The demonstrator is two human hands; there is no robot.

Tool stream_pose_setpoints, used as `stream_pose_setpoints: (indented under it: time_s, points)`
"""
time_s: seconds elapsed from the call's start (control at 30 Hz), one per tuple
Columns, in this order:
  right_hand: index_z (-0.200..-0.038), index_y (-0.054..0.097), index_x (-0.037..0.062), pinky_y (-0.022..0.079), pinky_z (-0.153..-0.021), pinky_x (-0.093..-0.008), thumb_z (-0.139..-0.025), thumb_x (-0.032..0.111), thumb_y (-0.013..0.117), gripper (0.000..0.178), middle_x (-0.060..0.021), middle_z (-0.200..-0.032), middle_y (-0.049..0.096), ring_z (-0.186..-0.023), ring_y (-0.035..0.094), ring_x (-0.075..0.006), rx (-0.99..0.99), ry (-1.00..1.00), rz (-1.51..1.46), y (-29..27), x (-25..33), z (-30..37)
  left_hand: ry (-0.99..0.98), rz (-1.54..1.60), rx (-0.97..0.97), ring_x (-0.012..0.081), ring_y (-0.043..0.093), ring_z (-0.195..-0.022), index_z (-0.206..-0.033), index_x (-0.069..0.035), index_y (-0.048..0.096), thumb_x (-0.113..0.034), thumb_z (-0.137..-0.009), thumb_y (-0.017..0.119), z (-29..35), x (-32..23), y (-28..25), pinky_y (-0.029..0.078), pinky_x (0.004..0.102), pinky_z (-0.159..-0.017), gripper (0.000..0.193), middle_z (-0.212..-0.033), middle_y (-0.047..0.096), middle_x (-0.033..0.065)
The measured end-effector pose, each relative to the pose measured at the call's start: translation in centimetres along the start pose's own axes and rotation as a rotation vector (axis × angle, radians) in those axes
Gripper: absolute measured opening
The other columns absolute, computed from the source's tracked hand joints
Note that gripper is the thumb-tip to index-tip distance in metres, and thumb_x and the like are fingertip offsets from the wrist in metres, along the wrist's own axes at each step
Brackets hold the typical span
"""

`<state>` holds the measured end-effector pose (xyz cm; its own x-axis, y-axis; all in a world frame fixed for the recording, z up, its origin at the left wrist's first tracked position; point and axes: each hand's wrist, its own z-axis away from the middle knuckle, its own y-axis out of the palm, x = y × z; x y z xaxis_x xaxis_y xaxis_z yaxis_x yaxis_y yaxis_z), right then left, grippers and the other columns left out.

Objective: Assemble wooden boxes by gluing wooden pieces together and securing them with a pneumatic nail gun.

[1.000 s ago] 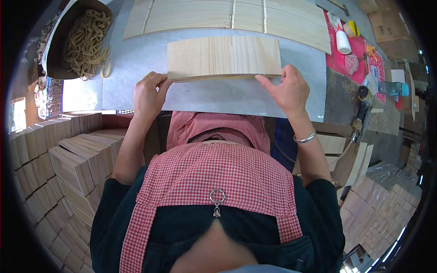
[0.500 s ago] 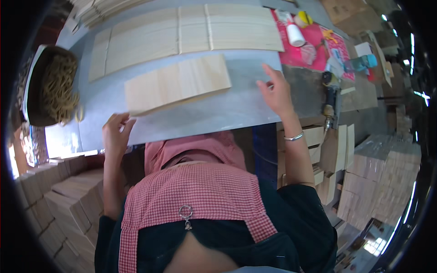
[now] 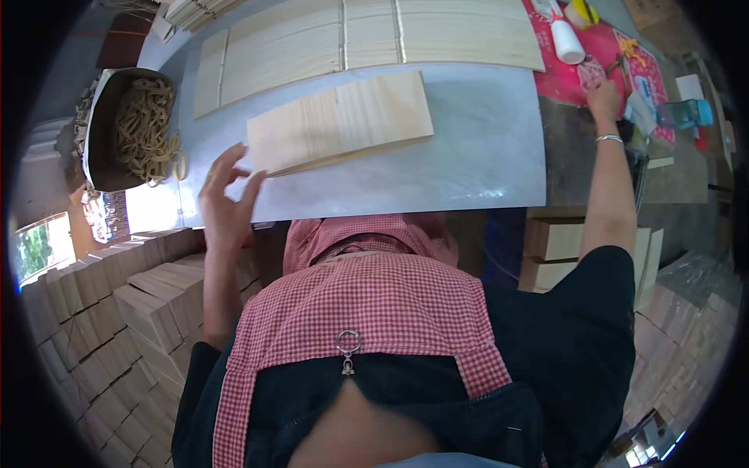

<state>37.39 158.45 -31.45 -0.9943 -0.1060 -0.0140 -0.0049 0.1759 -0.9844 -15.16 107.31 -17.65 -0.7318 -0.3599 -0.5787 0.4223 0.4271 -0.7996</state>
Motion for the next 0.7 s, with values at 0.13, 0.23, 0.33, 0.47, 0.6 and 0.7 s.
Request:
stream_pose_setpoints:
  time_s: [0.13,0.23,0.33,0.47,0.6,0.7]
  points:
    - [-0.103,0.073,0.0104,0.054,-0.078,-0.0458,-0.094,0.024,0.062,0.020,-0.0154,-0.100,0.069,-0.090,0.065,-0.0366,-0.197,-0.104,-0.165,-3.8,4.2,3.6,0.329,-0.021,0.203,0.0305,0.056,-0.127,-0.105,-0.008,0.065,-0.019,-0.075,0.086,-2.1,-4.7,3.9,0.043,0.0423,-0.108,0.038,-0.150,0.051,0.0118]
    - [-0.095,0.073,0.0097,0.053,-0.073,-0.0404,-0.096,0.021,0.060,0.018,-0.0095,-0.094,0.071,-0.080,0.066,-0.0300,-0.477,-0.260,-0.453,-8.0,12.2,11.2,0.599,-0.159,0.228,0.0321,0.048,-0.136,-0.103,-0.010,0.063,-0.033,-0.072,0.088,-4.5,-7.4,7.2,0.035,0.0474,-0.114,0.046,-0.153,0.047,0.0114]
    - [-0.097,0.070,0.0048,0.050,-0.070,-0.0318,-0.089,0.006,0.069,0.009,-0.0042,-0.087,0.068,-0.072,0.061,-0.0200,-0.095,-0.432,-0.924,-11.3,20.2,21.7,0.691,-0.197,0.229,0.0338,0.048,-0.134,-0.099,-0.010,0.062,-0.039,-0.068,0.090,-6.8,-8.6,10.0,0.034,0.0494,-0.114,0.051,-0.150,0.049,0.0130]
    - [-0.094,0.070,0.0053,0.046,-0.068,-0.0302,-0.081,0.001,0.074,0.014,-0.0020,-0.084,0.067,-0.066,0.058,-0.0197,-0.118,-0.527,-0.817,-11.7,24.5,27.2,0.737,-0.199,0.262,0.0349,0.052,-0.127,-0.095,-0.009,0.061,-0.043,-0.068,0.088,-8.3,-8.7,12.0,0.037,0.0495,-0.111,0.052,-0.143,0.053,0.0159]
    - [-0.093,0.071,0.0054,0.045,-0.067,-0.0300,-0.080,0.001,0.075,0.015,-0.0022,-0.082,0.066,-0.063,0.056,-0.0204,-0.115,-0.520,-0.788,-11.8,25.7,28.0,0.718,-0.151,0.295,0.0356,0.053,-0.124,-0.091,-0.009,0.059,-0.043,-0.068,0.088,-8.8,-8.3,12.9,0.038,0.0487,-0.109,0.051,-0.138,0.056,0.0171]
    - [-0.092,0.070,0.0051,0.045,-0.067,-0.0302,-0.080,0.000,0.074,0.014,-0.0027,-0.081,0.066,-0.062,0.056,-0.0207,-0.124,-0.560,-0.736,-11.8,26.3,28.0,0.689,-0.075,0.290,0.0362,0.054,-0.121,-0.089,-0.009,0.058,-0.041,-0.067,0.087,-8.8,-7.9,13.4,0.040,0.0481,-0.106,0.049,-0.134,0.058,0.0179]
